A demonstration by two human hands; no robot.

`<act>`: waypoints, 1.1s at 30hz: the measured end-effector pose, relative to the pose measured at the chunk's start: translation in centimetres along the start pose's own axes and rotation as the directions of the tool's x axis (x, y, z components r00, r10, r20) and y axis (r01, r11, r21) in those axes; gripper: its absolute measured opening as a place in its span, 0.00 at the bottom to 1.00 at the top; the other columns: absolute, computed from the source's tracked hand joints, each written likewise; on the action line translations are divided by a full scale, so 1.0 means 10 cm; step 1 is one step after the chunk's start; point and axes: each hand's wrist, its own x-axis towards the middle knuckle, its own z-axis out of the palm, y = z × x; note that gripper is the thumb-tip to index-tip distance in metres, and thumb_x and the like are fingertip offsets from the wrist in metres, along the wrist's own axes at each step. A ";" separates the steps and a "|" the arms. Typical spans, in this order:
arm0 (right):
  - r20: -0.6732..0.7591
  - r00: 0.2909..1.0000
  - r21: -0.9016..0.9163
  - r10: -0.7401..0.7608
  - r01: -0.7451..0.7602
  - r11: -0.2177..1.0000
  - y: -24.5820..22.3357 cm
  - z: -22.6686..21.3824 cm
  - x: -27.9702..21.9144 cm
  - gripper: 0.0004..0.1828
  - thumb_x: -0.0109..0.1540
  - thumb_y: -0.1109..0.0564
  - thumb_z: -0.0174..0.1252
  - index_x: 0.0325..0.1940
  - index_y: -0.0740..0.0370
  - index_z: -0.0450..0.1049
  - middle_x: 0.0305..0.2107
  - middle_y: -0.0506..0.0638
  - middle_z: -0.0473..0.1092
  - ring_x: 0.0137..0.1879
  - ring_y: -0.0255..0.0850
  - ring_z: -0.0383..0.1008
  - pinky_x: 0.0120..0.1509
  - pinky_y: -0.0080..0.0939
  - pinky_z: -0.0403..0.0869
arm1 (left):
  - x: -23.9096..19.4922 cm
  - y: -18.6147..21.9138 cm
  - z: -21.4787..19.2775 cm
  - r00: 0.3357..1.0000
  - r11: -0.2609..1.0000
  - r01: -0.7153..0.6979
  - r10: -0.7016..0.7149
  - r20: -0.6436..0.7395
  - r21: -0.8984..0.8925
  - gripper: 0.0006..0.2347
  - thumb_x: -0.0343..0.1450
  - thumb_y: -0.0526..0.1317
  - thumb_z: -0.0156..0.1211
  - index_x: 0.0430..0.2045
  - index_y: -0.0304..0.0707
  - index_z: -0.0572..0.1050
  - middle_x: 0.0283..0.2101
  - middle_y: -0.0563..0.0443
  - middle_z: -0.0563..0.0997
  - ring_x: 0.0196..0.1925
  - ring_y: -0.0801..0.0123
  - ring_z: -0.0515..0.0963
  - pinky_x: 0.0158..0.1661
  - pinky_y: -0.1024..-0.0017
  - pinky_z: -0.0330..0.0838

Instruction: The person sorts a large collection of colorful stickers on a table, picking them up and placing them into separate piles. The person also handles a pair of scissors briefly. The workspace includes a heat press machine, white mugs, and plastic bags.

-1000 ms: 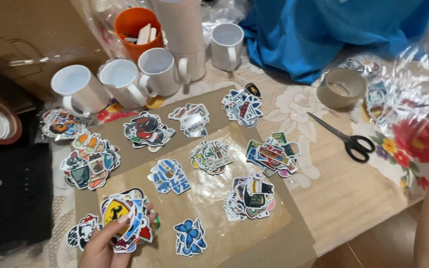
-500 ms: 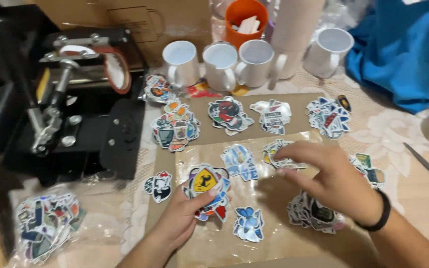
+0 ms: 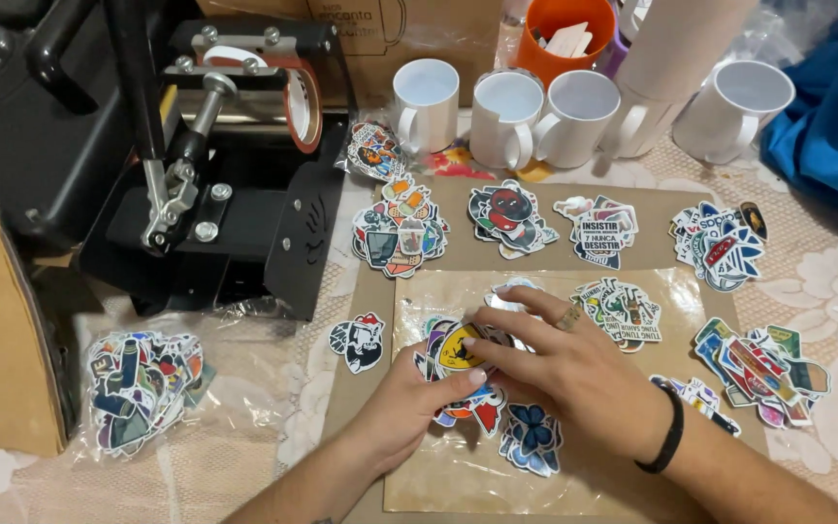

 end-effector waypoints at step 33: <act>-0.626 0.753 -0.219 0.203 -0.420 0.881 0.79 -0.88 -0.78 0.03 0.67 0.73 0.67 0.42 0.72 0.82 0.36 0.60 0.77 0.36 0.43 0.75 0.43 0.38 0.74 | -0.07 0.01 0.03 1.000 0.992 -0.004 0.003 0.014 0.127 0.20 0.61 0.26 0.66 0.49 0.24 0.77 0.44 0.33 0.85 0.43 0.52 0.83 0.47 0.57 0.78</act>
